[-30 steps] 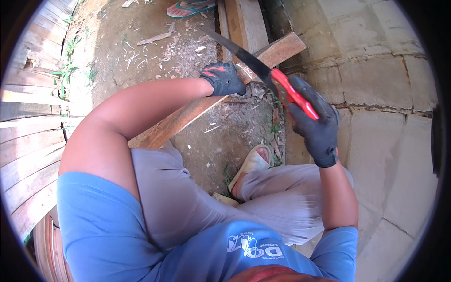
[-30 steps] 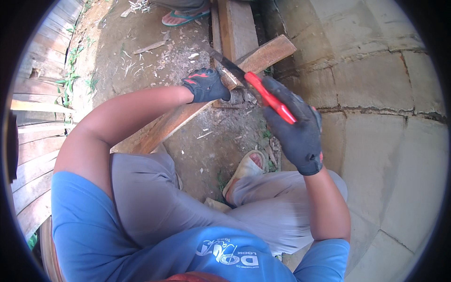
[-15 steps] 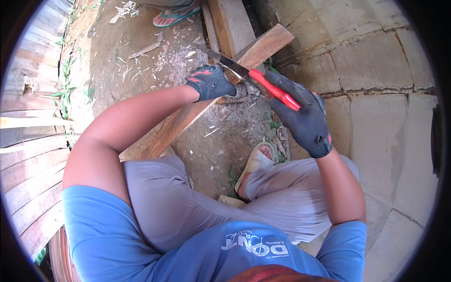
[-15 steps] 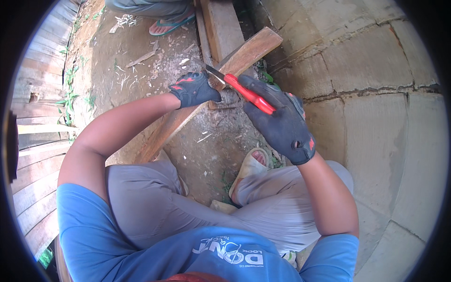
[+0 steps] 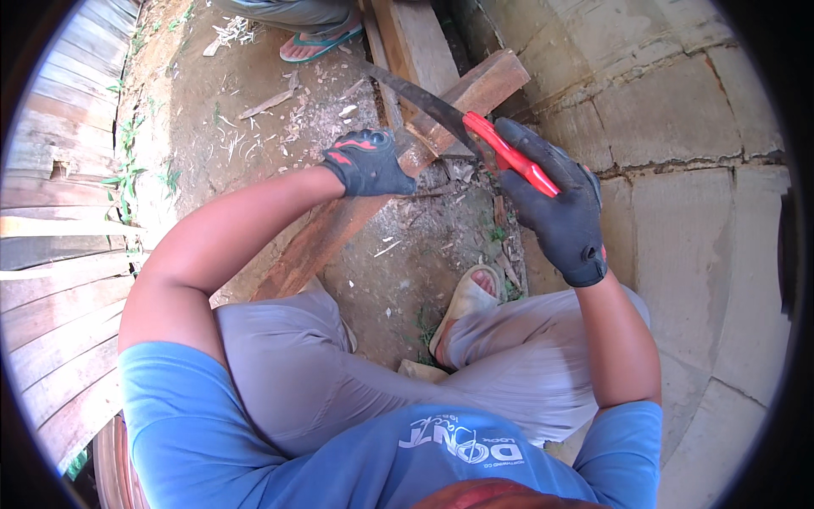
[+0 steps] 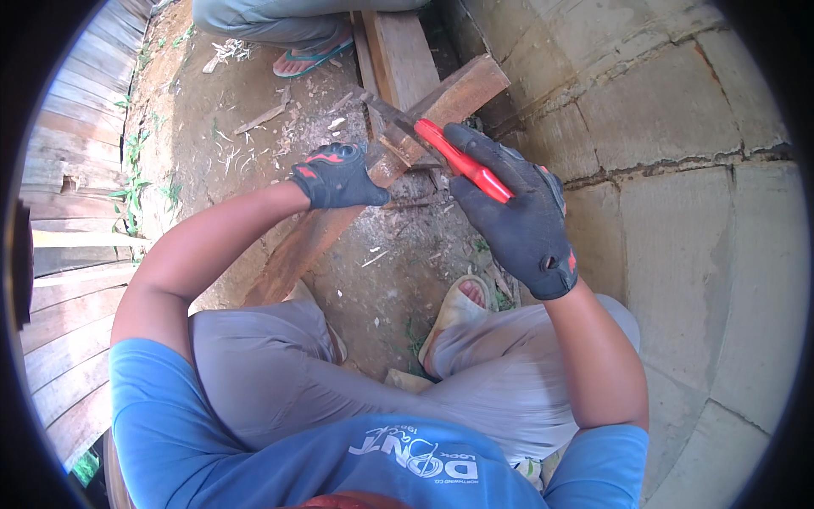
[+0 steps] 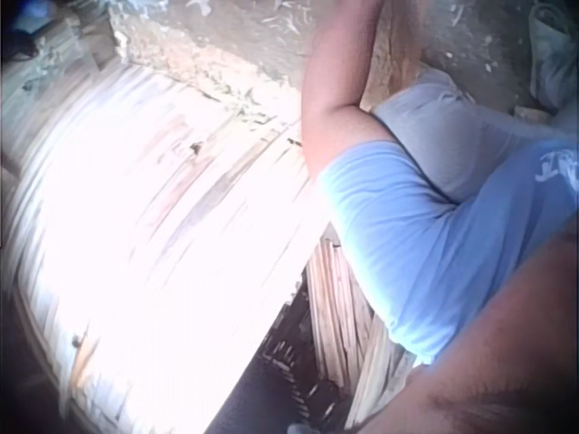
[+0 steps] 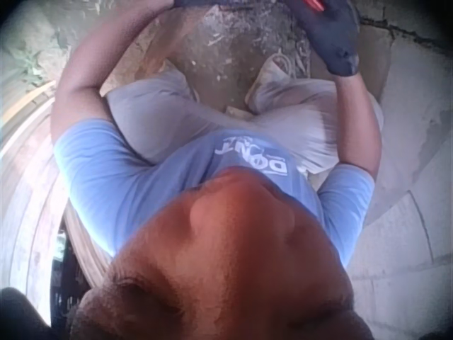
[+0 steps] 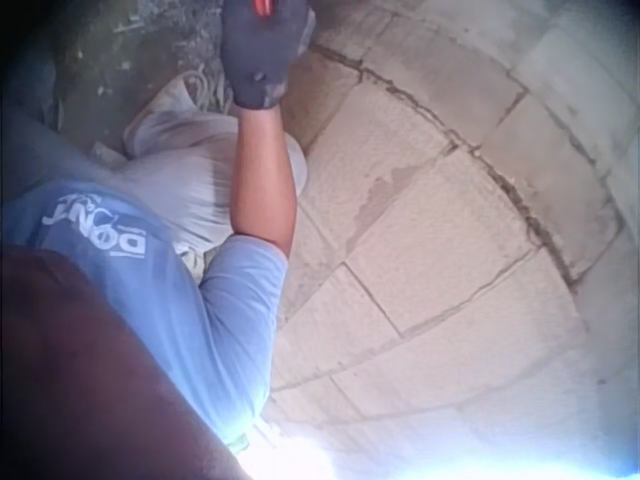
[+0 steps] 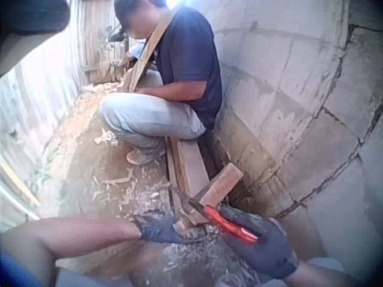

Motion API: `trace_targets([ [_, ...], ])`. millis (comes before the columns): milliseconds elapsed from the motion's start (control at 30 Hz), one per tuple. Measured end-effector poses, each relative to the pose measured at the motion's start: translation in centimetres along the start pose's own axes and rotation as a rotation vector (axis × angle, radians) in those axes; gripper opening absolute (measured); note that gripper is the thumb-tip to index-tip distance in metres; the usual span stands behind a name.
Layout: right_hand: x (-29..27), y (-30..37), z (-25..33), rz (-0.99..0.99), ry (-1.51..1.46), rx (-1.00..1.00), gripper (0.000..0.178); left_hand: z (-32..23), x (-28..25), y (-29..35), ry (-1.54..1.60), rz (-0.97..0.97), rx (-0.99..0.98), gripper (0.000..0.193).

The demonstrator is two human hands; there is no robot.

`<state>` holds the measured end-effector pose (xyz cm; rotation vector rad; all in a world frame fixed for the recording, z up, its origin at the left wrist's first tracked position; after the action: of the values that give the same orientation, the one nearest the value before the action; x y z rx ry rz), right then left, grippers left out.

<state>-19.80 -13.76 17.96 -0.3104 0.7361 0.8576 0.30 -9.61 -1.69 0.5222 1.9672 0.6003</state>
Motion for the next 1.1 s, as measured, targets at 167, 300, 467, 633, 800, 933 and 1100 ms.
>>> trace_targets([
  [167,-1.0,0.2,1.6,-0.051,0.094,-0.101,0.051,-0.9,-2.5,2.5,-0.116,-0.405,0.005,0.07],
  [300,0.0,0.3,0.2,0.011,-0.024,0.055,0.048,0.3,-2.0,1.7,-0.059,-0.42,0.003,0.07],
  [467,0.6,0.0,0.7,-0.01,0.081,-0.079,0.046,0.0,-2.4,1.9,-0.015,-0.394,0.03,0.068],
  [633,1.2,-0.6,0.3,-0.002,0.051,-0.084,0.046,0.7,-2.4,0.5,0.178,-0.23,-0.002,0.068],
  [800,1.8,-1.2,-0.1,0.05,-0.026,-0.002,0.047,2.5,-1.4,-1.7,0.287,-0.061,-0.028,0.077],
  [933,1.8,-1.2,-0.2,0.044,0.044,-0.085,0.048,1.8,-1.6,-1.6,0.297,-0.04,-0.01,0.075],
  [1100,1.8,-1.3,-0.3,0.078,0.06,-0.04,0.048,2.0,-1.8,-1.8,0.232,-0.055,-0.016,0.069],
])
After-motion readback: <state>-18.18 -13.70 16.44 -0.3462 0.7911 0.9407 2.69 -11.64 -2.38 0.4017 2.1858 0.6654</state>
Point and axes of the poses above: each hand's wrist, its own y-axis away from the middle knuckle, its own x-axis out of the palm, z = x × y, the point moved 10 cm from there along -y, towards the middle knuckle, and after that the axes turned 12 degrees about z, right-handed, at the moved point
